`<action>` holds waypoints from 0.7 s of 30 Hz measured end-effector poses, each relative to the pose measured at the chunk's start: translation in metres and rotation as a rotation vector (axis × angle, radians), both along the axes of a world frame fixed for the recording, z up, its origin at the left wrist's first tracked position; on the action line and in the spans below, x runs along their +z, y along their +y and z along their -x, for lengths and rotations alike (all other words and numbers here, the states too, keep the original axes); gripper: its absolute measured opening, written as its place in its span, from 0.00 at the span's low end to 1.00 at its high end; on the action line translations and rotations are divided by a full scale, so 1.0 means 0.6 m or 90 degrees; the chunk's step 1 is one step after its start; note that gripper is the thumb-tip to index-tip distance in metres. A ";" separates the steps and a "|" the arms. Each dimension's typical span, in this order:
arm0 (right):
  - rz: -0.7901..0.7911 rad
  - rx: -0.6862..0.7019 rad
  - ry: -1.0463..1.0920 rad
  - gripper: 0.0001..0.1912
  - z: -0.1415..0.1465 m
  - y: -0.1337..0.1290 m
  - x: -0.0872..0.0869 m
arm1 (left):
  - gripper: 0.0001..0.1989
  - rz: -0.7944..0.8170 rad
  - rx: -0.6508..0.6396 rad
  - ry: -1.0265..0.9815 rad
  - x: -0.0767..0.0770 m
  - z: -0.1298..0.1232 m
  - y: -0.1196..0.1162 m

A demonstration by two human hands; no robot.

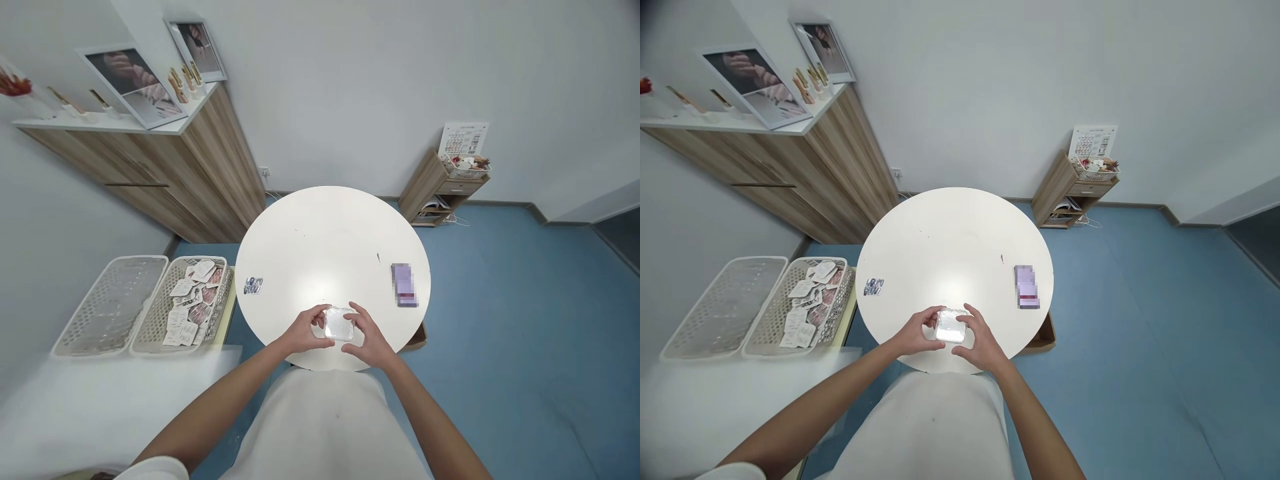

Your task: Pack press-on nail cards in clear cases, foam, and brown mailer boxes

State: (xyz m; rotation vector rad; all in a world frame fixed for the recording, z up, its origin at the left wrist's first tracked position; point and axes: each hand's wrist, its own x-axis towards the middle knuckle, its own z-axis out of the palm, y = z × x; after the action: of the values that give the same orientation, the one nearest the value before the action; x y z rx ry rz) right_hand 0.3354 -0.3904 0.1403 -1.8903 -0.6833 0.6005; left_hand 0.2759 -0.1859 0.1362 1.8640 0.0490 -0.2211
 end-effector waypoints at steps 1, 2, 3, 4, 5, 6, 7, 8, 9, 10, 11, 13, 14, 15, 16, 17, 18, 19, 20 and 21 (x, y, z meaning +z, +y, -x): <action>-0.002 -0.006 -0.006 0.29 0.002 0.000 -0.001 | 0.36 0.003 -0.004 -0.002 -0.002 0.000 0.001; -0.004 -0.011 -0.012 0.28 0.002 0.000 -0.002 | 0.38 0.008 -0.007 -0.005 -0.003 0.000 0.002; -0.007 -0.014 -0.016 0.27 0.002 0.002 -0.002 | 0.39 0.017 -0.006 -0.008 -0.005 0.001 0.003; -0.010 -0.015 -0.021 0.26 0.000 0.004 -0.002 | 0.42 0.029 -0.003 -0.008 -0.007 0.001 0.004; -0.013 -0.015 -0.025 0.26 -0.001 0.007 -0.002 | 0.43 0.044 0.002 -0.006 -0.009 0.002 0.005; -0.018 -0.017 -0.029 0.26 -0.002 0.011 -0.002 | 0.45 0.062 0.010 -0.001 -0.011 0.003 0.006; -0.024 -0.019 -0.030 0.25 -0.004 0.014 -0.002 | 0.45 0.081 0.019 0.005 -0.012 0.004 0.006; -0.030 -0.020 -0.029 0.25 -0.004 0.018 -0.004 | 0.45 0.099 0.029 0.011 -0.012 0.005 0.006; -0.037 -0.023 -0.024 0.25 -0.005 0.022 -0.005 | 0.45 0.114 0.039 0.016 -0.012 0.006 0.007; -0.046 -0.025 -0.018 0.25 -0.005 0.024 -0.007 | 0.44 0.125 0.046 0.021 -0.012 0.007 0.007; -0.055 -0.027 -0.011 0.25 -0.005 0.026 -0.010 | 0.44 0.130 0.051 0.023 -0.011 0.009 0.007; -0.069 -0.026 -0.002 0.25 -0.007 0.028 -0.014 | 0.43 0.127 0.057 0.025 -0.007 0.011 0.007; -0.076 -0.025 0.000 0.25 -0.008 0.028 -0.015 | 0.42 0.124 0.058 0.025 -0.005 0.012 0.007; -0.083 -0.023 0.002 0.25 -0.010 0.028 -0.016 | 0.41 0.122 0.059 0.023 -0.003 0.012 0.007; -0.092 -0.021 0.008 0.25 -0.012 0.027 -0.017 | 0.41 0.123 0.061 0.021 -0.001 0.012 0.006; -0.102 -0.018 0.018 0.25 -0.015 0.027 -0.017 | 0.40 0.127 0.064 0.020 0.000 0.012 0.004; -0.115 -0.015 0.033 0.25 -0.018 0.027 -0.017 | 0.40 0.133 0.067 0.020 0.000 0.012 0.003; -0.128 -0.013 0.050 0.24 -0.020 0.027 -0.016 | 0.40 0.140 0.071 0.021 0.000 0.012 0.001; -0.142 -0.013 0.069 0.24 -0.022 0.027 -0.016 | 0.39 0.147 0.074 0.024 -0.001 0.011 -0.002; -0.157 -0.013 0.088 0.23 -0.023 0.028 -0.015 | 0.39 0.153 0.078 0.027 -0.002 0.011 -0.004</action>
State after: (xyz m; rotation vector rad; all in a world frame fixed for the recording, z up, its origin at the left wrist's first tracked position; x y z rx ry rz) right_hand 0.3495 -0.3737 0.1310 -1.6095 -0.6177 0.5993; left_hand 0.2693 -0.1884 0.1349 1.6108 0.1587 -0.1736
